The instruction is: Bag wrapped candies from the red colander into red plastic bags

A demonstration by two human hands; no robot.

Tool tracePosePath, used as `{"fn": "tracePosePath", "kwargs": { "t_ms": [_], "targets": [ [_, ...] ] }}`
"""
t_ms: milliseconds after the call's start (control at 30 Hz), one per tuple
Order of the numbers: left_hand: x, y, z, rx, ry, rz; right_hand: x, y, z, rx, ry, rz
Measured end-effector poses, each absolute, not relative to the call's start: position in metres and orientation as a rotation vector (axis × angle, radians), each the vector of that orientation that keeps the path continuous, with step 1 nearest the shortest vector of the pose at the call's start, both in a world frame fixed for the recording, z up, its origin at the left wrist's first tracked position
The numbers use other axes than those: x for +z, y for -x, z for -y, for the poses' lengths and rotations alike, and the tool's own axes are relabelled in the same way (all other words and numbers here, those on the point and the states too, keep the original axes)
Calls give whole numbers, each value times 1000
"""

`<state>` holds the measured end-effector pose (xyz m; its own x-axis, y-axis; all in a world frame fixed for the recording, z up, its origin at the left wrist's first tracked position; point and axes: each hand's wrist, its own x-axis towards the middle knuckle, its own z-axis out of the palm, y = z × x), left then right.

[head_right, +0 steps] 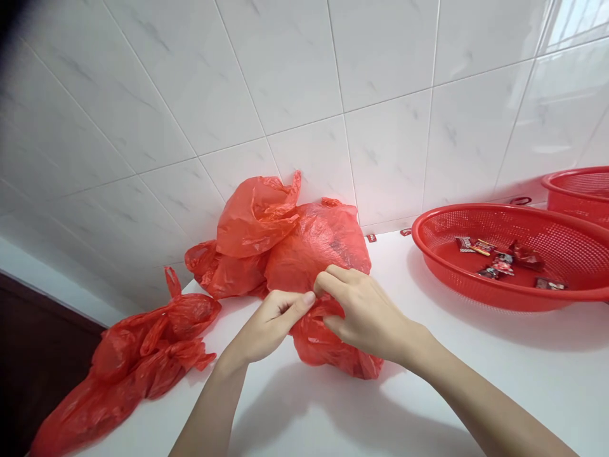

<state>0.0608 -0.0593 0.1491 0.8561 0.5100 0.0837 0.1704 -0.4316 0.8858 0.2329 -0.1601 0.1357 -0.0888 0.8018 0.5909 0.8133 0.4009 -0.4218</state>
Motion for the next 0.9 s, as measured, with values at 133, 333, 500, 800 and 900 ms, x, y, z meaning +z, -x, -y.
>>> {"fn": "tracePosePath", "kwargs": {
  "t_ms": [133,333,500,800,900],
  "targets": [
    [144,-66,57,244,-1776,-395,135,-235,158,-71,1357,1941],
    [141,-71,52,250,-1423,-392,134,-240,156,-234,1348,1928],
    [141,-73,48,329,-1258,-431,137,-240,157,-444,1233,1953],
    [139,-71,42,412,-1288,-512,132,-244,152,-647,1102,1912],
    [141,-70,38,436,-1394,-523,134,-244,153,-582,1076,1897]
  ]
}}
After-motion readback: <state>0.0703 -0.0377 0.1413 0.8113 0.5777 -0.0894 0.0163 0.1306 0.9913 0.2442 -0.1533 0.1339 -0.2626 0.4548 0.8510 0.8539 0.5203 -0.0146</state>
